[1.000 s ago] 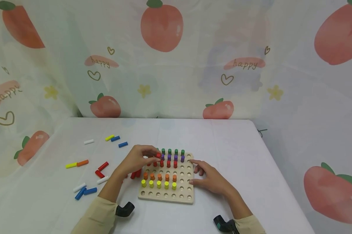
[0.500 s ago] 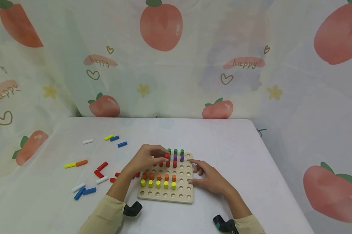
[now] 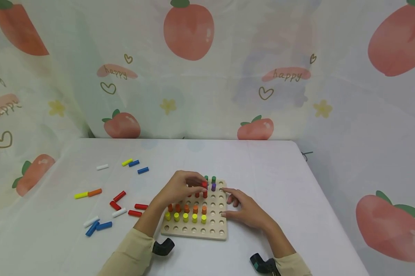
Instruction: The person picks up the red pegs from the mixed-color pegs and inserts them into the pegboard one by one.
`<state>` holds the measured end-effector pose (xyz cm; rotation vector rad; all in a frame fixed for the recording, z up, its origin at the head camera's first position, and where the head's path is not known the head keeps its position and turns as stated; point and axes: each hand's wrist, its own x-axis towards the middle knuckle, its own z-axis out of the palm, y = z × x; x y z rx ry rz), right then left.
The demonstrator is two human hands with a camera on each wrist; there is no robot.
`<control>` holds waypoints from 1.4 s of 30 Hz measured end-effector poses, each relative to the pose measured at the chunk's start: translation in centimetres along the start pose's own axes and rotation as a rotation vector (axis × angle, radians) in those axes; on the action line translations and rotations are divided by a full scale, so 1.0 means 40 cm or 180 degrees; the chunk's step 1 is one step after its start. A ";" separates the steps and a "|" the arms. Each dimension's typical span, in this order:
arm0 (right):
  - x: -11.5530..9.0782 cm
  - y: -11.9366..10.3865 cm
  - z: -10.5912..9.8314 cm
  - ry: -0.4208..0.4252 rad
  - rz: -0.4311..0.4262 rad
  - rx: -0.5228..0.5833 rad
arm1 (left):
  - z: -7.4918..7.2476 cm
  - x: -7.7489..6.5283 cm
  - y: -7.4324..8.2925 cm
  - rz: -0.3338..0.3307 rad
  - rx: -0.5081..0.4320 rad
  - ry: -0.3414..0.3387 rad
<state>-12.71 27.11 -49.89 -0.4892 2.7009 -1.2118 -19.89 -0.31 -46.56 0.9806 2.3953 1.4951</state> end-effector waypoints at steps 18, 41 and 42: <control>0.012 0.002 0.008 -0.0026 0.0003 -0.0053 | 0.050 0.026 -0.012 0.0092 -0.0214 -0.0074; 0.009 0.009 0.001 0.0015 0.0035 -0.0060 | 0.060 0.036 -0.026 -0.0016 -0.0194 -0.0173; 0.009 0.009 0.002 0.0015 0.0030 -0.0058 | 0.060 0.035 -0.026 -0.0022 -0.0181 -0.0174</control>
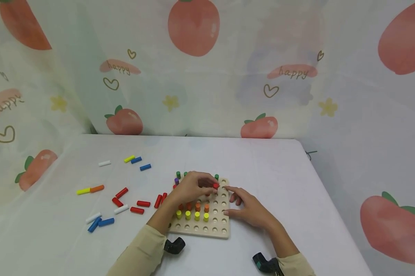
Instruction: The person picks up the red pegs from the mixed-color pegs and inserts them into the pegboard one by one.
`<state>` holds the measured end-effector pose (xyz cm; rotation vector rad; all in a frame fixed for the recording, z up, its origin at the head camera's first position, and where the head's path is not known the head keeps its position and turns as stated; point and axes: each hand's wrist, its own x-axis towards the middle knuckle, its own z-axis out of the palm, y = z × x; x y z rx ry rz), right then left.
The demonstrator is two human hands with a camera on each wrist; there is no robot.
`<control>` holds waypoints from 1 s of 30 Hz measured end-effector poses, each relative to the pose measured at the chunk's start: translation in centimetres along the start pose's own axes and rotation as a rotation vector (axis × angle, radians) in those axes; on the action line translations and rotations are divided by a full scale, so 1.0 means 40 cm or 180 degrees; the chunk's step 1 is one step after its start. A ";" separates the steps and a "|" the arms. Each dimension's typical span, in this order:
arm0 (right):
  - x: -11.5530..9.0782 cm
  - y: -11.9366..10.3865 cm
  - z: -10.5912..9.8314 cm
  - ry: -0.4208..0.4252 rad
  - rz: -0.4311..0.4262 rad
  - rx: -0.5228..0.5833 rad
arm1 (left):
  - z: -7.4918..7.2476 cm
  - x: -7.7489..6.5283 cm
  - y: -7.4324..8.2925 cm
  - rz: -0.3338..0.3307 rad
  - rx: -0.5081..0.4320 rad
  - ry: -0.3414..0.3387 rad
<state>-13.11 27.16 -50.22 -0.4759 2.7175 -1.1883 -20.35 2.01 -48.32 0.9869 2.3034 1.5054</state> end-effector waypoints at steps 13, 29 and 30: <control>-0.001 0.002 -0.001 -0.0015 -0.0033 -0.0004 | 0.011 -0.001 0.001 -0.0129 0.0248 -0.0072; -0.001 0.004 0.001 -0.0027 0.0015 0.0007 | 0.022 -0.001 0.003 -0.0256 0.0482 -0.0047; -0.001 0.005 0.001 -0.0032 0.0014 0.0007 | 0.022 0.000 0.004 -0.0258 0.0498 -0.0048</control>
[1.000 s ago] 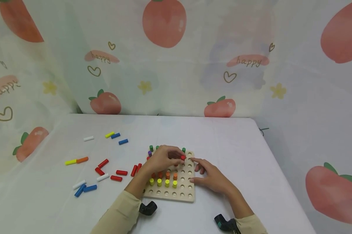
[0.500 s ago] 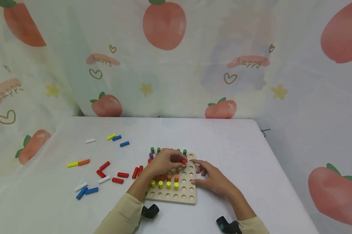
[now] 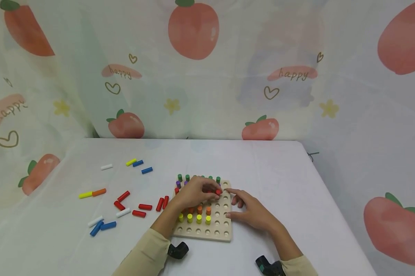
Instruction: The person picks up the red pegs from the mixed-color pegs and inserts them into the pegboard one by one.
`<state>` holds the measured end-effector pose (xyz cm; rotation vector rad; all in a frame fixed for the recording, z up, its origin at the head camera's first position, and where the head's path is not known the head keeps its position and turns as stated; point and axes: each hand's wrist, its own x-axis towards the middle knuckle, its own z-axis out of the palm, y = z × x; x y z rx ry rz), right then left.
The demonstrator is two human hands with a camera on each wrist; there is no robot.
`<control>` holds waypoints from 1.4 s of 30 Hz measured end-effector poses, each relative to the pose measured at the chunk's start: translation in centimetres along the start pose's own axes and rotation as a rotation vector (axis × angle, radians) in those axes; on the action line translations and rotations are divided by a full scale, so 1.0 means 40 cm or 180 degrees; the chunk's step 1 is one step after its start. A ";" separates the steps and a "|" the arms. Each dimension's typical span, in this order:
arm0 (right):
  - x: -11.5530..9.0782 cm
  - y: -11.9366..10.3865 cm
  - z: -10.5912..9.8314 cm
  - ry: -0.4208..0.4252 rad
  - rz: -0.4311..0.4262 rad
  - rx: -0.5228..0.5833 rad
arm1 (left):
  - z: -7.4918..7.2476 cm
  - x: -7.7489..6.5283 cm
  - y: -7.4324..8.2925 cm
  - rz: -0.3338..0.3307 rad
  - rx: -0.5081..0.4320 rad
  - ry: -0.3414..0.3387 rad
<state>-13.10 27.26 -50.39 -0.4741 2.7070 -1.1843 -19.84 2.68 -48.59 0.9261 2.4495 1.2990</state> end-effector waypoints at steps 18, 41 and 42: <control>0.000 -0.002 -0.005 0.0027 -0.0012 -0.0054 | 0.000 0.009 -0.004 0.0082 0.0205 0.0010; 0.002 0.000 0.002 0.0026 -0.0034 -0.0049 | 0.001 0.004 -0.004 -0.0017 0.0243 -0.0002; 0.002 0.000 0.002 0.0025 -0.0032 -0.0048 | 0.001 0.003 -0.004 -0.0013 0.0246 0.0000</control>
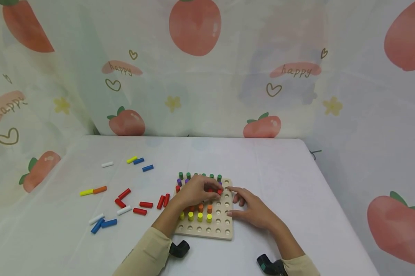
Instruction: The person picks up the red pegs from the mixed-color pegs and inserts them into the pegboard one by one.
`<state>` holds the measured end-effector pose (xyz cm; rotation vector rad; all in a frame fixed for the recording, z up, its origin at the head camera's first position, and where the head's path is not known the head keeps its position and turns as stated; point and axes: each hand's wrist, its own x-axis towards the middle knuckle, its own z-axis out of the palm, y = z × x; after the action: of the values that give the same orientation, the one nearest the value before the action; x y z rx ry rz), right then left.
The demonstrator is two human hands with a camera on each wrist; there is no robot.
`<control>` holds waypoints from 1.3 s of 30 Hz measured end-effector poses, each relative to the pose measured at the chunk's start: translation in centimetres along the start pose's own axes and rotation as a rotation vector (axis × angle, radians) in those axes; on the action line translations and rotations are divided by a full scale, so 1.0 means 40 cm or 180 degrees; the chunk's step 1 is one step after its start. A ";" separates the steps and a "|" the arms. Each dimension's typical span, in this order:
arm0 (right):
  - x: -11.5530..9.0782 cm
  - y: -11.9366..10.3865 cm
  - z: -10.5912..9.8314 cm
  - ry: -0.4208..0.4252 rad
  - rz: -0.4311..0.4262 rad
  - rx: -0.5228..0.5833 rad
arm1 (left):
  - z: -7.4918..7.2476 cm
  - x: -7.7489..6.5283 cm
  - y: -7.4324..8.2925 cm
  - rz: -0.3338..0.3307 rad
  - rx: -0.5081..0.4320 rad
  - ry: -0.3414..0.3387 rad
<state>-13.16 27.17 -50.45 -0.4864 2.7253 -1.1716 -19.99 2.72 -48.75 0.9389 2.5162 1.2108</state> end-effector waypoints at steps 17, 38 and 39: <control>-0.012 -0.008 -0.016 0.0066 -0.0001 0.0086 | -0.002 0.003 0.014 0.0103 -0.0009 -0.0023; -0.007 -0.005 0.006 0.0028 0.0089 0.0044 | -0.116 -0.108 -0.060 -0.0153 0.0101 -0.0075; -0.008 -0.005 0.003 0.0041 0.0102 0.0049 | -0.121 -0.112 -0.062 -0.0155 0.0113 -0.0055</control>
<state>-12.77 27.07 -50.40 -0.4330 2.7224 -1.1910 -19.70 -4.29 -47.92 0.8866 2.5396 1.1426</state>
